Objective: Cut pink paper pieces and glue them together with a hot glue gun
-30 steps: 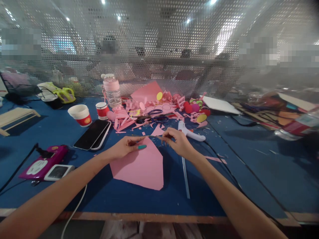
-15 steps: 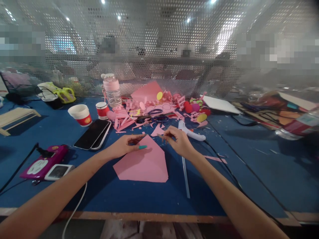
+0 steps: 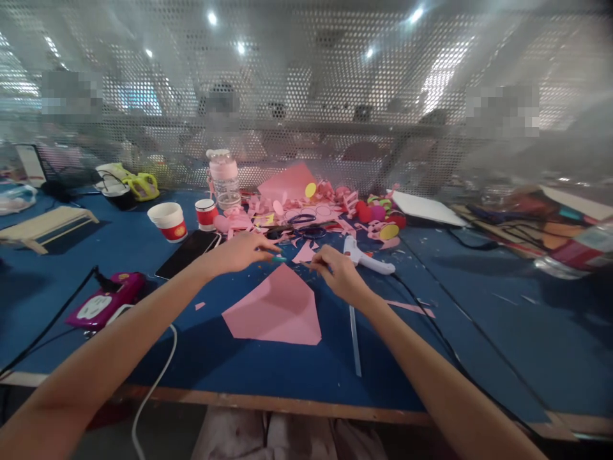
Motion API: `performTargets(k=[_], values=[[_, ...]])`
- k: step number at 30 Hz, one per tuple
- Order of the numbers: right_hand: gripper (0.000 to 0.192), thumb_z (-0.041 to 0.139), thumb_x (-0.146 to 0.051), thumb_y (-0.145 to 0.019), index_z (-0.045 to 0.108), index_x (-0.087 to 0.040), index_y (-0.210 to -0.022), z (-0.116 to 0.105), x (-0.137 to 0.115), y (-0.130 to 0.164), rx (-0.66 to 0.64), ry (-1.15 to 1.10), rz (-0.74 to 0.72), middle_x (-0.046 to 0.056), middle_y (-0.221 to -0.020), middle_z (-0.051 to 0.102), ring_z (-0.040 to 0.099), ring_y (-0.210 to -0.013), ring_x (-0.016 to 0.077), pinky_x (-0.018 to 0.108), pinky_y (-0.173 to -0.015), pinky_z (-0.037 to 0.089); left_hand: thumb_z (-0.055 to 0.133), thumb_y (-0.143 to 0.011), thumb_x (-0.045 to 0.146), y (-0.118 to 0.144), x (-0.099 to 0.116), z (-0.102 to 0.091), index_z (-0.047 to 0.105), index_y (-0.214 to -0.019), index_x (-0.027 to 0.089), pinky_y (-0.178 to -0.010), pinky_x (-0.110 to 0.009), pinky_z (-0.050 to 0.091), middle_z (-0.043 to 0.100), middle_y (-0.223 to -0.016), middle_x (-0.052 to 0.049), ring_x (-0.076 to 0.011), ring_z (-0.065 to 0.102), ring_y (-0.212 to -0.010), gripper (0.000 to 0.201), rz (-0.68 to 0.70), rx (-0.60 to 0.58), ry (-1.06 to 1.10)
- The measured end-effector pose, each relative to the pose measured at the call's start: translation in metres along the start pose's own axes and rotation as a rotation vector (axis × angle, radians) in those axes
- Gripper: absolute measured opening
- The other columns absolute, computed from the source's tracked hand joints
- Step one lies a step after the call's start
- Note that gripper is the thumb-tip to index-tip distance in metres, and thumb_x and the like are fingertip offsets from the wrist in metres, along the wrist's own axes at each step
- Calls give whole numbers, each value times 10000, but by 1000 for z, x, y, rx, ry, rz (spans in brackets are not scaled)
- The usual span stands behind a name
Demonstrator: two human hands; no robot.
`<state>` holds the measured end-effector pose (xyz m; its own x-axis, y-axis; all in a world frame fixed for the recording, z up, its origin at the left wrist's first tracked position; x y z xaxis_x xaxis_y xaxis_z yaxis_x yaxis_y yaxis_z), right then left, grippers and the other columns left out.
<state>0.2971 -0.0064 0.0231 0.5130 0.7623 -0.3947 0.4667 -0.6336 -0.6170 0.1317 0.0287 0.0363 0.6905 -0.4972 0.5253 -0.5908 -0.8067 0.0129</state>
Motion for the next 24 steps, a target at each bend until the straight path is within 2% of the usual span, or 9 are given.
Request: performTargets(k=[2, 3, 8, 18, 24], values=[[173, 473, -120, -879, 469, -197, -724, 0, -1, 0, -9, 19, -7, 17, -695, 485, 484, -671, 152, 281, -613, 385, 554, -823, 312, -18, 2, 20, 706, -1038, 191, -697, -203, 401, 713, -939, -39, -153, 619, -802, 289, 16, -162, 50], [172, 474, -121, -880, 468, -198, -726, 0, -2, 1, -10, 27, -12, 19, -697, 486, 485, -678, 155, 283, -617, 386, 569, -809, 314, -26, 0, 26, 715, -1012, 169, -666, -197, 396, 718, -881, -43, -154, 616, -782, 289, 15, -202, 50], [177, 466, -114, -885, 456, -201, -732, -2, -6, 1, 11, 73, -50, 24, -697, 484, 486, -695, 165, 290, -623, 388, 606, -745, 280, -43, -11, 34, 738, -877, 124, -621, -185, 388, 710, -778, -40, -137, 598, -701, 244, 13, -216, 76], [179, 446, -124, -910, 443, -207, -752, -6, -29, -1, 81, 250, -235, 26, -698, 495, 469, -675, 170, 293, -608, 403, 669, -669, 294, -38, -6, 34, 747, -850, 123, -579, -189, 387, 706, -767, -44, -131, 580, -672, 261, -13, -202, 133], [202, 429, -98, -911, 451, -204, -741, -2, -36, 1, 58, 336, -304, 30, -682, 507, 462, -661, 171, 296, -611, 410, 695, -647, 292, -38, -9, 38, 760, -805, 165, -557, -193, 372, 703, -704, -15, -119, 566, -629, 213, -29, -222, 130]])
Point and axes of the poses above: each hand's wrist, its own y-axis away from the middle knuckle, its own z-axis out of the palm, x = y × z, the point moved 8 cm from there along -y, towards the middle knuckle
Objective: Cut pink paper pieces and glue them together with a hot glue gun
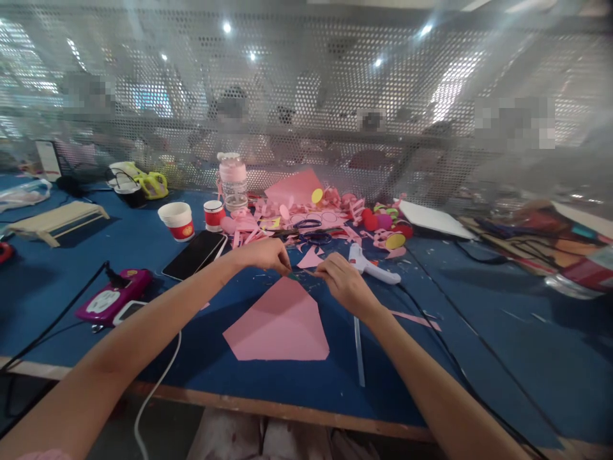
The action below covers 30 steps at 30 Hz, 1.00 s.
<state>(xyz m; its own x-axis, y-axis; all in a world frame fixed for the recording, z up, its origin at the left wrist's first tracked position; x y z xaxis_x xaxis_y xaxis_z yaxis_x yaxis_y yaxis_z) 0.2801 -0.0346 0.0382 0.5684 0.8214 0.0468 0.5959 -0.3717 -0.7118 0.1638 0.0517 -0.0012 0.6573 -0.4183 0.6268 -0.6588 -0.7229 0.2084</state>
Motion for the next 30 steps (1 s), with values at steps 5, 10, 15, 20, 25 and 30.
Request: performTargets(k=[5, 10, 15, 20, 25, 30], values=[[175, 432, -140, -919, 503, -179, -764, 5, 3, 1, -61, 24, 33, 52, -708, 538, 490, -691, 181, 308, -640, 428, 701, -648, 289, 1, 1, 0, 762, -769, 165, -568, -191, 378, 692, -657, -7, -114, 563, -611, 184, 0, 7, -22], [216, 419, -185, -930, 560, -180, -765, 17, 9, 4, -158, -51, 95, 59, -727, 577, 521, -710, 183, 307, -645, 436, 691, -644, 235, 5, 7, -2, 758, -747, 158, -562, -182, 382, 694, -658, -8, -115, 580, -616, 145, -14, 23, -58], [213, 478, -158, -897, 573, -165, -707, 18, 17, 7, -67, -171, 240, 43, -661, 558, 536, -663, 167, 281, -607, 431, 686, -638, 225, 9, 13, -4, 758, -755, 156, -588, -185, 396, 709, -689, -21, -131, 608, -660, 154, -31, 31, -91], [211, 505, -163, -878, 594, -176, -687, 18, 17, 7, -24, -210, 301, 35, -641, 562, 543, -650, 166, 282, -600, 425, 677, -626, 239, 7, 7, -3, 759, -773, 148, -594, -202, 411, 718, -705, -41, -155, 632, -679, 191, -53, 17, -87], [209, 493, -171, -879, 612, -177, -706, 22, 16, 7, -20, -262, 317, 47, -674, 588, 558, -688, 173, 296, -632, 445, 689, -610, 269, 5, -1, -1, 753, -750, 170, -578, -192, 406, 715, -693, -21, -152, 636, -681, 183, -63, -17, -68], [193, 512, -186, -879, 627, -177, -724, 26, 17, 9, -10, -298, 335, 45, -685, 596, 559, -710, 172, 300, -656, 447, 705, -595, 260, 5, -2, 1, 748, -705, 174, -610, -197, 408, 711, -681, -15, -153, 635, -700, 146, -72, -40, -76]])
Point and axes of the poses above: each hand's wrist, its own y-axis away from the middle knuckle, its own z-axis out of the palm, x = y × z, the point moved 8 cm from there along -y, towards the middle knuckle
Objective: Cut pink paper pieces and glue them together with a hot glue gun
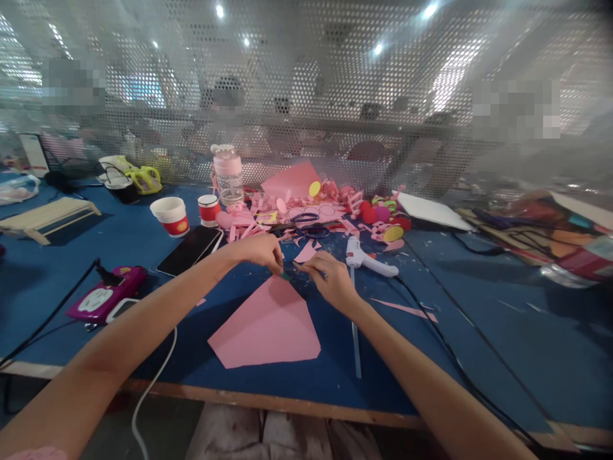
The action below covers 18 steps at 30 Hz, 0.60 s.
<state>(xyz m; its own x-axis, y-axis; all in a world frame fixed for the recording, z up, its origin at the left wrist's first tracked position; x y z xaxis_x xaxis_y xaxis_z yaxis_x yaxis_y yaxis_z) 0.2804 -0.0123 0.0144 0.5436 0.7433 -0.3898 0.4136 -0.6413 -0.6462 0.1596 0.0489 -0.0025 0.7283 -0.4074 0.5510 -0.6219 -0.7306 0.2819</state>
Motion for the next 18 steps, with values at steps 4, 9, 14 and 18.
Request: performTargets(k=[4, 9, 14, 18], values=[[209, 497, -223, -896, 631, -173, -744, 1, 0, -1, -16, 34, -28, 52, -698, 606, 554, -719, 176, 317, -689, 438, 707, -597, 271, 0, -2, 2, 751, -719, 176, -606, -196, 412, 714, -698, -15, -153, 633, -694, 161, -22, -24, -4], [372, 428, -325, -929, 590, -166, -635, -2, 11, -4, -71, -6, 86, 48, -638, 599, 559, -651, 160, 295, -641, 424, 722, -594, 295, 2, -2, 2, 751, -708, 167, -574, -191, 399, 709, -677, -20, -149, 622, -671, 173, -27, -43, -25], [450, 459, -421, -896, 550, -174, -531, 10, 32, 2, -236, -174, 330, 12, -509, 577, 527, -473, 116, 252, -519, 402, 724, -595, 297, -1, -6, -1, 754, -693, 178, -587, -200, 394, 702, -652, -17, -144, 611, -650, 157, -25, -17, -66], [416, 513, -455, -854, 589, -168, -563, 20, 41, 8, -267, -283, 405, 12, -522, 595, 525, -443, 112, 242, -478, 405, 718, -598, 288, -3, -9, 0, 758, -716, 171, -575, -207, 388, 702, -659, -26, -142, 600, -631, 170, -24, -28, -86]])
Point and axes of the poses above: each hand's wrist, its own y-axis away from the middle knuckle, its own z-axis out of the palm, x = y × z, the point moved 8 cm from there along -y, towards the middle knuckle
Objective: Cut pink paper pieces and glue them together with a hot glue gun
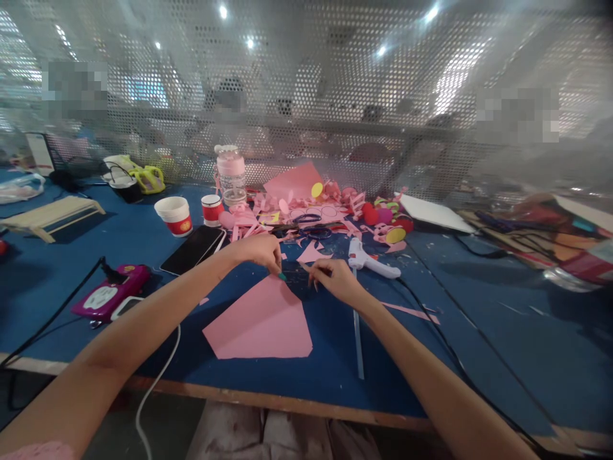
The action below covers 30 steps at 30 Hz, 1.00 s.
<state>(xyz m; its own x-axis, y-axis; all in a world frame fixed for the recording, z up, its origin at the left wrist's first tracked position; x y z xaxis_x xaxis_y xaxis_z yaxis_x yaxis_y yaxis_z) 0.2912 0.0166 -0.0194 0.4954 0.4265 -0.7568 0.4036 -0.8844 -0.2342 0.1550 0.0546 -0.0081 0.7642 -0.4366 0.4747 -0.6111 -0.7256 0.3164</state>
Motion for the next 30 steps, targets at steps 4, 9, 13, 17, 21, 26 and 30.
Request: performTargets(k=[4, 9, 13, 17, 21, 26, 30], values=[[393, 540, -444, -841, 621, -163, -579, 5, 0, -1, 8, 16, -33, 13, -528, 589, 526, -476, 117, 238, -484, 401, 729, -594, 326, 0, -1, 3, 754, -714, 167, -553, -195, 380, 704, -676, -29, -131, 591, -622, 200, 5, -37, 4], [365, 527, -357, -863, 623, -163, -569, 5, -9, -1, 51, 76, -85, 18, -565, 595, 545, -521, 118, 242, -522, 404, 726, -596, 298, -1, -3, 5, 743, -683, 170, -545, -182, 378, 693, -647, -22, -126, 586, -619, 156, -5, -54, 8], [308, 527, -273, -860, 613, -169, -584, -1, -15, 1, 136, 126, -138, 19, -582, 600, 559, -548, 128, 250, -538, 403, 718, -606, 310, -1, -3, 5, 741, -699, 160, -557, -186, 385, 695, -656, -28, -130, 589, -623, 178, -4, -54, 20], [304, 506, -257, -875, 586, -182, -592, -11, -25, 6, 272, 195, -233, 25, -583, 593, 549, -575, 142, 264, -557, 405, 707, -621, 370, 0, -2, 3, 741, -749, 151, -579, -192, 395, 708, -713, -42, -145, 608, -667, 255, -2, -46, 40], [322, 502, -290, -886, 552, -194, -583, -15, -35, 10, 363, 264, -289, 25, -580, 576, 529, -566, 144, 277, -575, 413, 695, -631, 392, 0, -3, 1, 739, -765, 152, -577, -196, 390, 710, -728, -43, -145, 606, -667, 278, 5, -37, 43], [323, 481, -282, -900, 523, -201, -590, -12, -41, 13, 387, 312, -334, 25, -583, 554, 522, -576, 148, 277, -570, 407, 697, -633, 351, -1, -3, -2, 742, -778, 146, -575, -194, 391, 708, -726, -47, -140, 608, -660, 255, 26, -2, 27], [285, 494, -244, -889, 524, -199, -609, -8, -41, 13, 351, 341, -386, 25, -589, 550, 520, -599, 158, 284, -584, 409, 682, -635, 274, -2, -3, -4, 745, -765, 138, -565, -199, 389, 698, -691, -49, -137, 600, -632, 199, 41, 28, -5]])
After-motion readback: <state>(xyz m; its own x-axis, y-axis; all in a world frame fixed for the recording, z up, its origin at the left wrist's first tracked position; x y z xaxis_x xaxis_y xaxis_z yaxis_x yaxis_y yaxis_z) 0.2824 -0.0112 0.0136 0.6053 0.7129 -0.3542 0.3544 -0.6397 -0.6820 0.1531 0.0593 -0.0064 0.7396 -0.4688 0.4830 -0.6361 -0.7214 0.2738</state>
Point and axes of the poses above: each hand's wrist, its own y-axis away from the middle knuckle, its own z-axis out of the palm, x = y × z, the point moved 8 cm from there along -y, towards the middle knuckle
